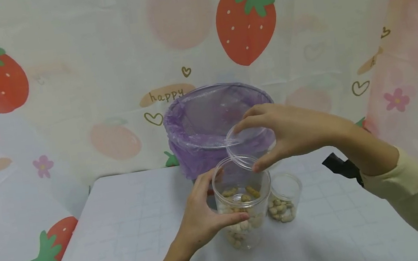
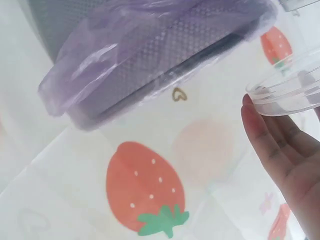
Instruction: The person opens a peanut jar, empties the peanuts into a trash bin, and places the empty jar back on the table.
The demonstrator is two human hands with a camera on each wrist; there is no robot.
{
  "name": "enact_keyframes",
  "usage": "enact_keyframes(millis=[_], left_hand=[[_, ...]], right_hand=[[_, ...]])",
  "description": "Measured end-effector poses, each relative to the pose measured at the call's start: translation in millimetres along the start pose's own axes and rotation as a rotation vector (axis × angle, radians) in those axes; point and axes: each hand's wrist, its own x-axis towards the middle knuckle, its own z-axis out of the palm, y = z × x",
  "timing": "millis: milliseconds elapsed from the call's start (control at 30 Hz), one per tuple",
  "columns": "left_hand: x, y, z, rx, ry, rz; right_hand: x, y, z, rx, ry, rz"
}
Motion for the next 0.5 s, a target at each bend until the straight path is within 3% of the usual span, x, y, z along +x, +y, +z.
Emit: enact_keyframes(millis=[167,500], left_hand=[[-0.5,0.1,-0.1,-0.003,0.013,-0.01],[-1.9,1.5,-1.8,0.02,0.024,-0.016]], right_hand=[[-5,12,-13,-0.029,0.042,0.107],[-21,52,-41,0.02,0.092,0.269]])
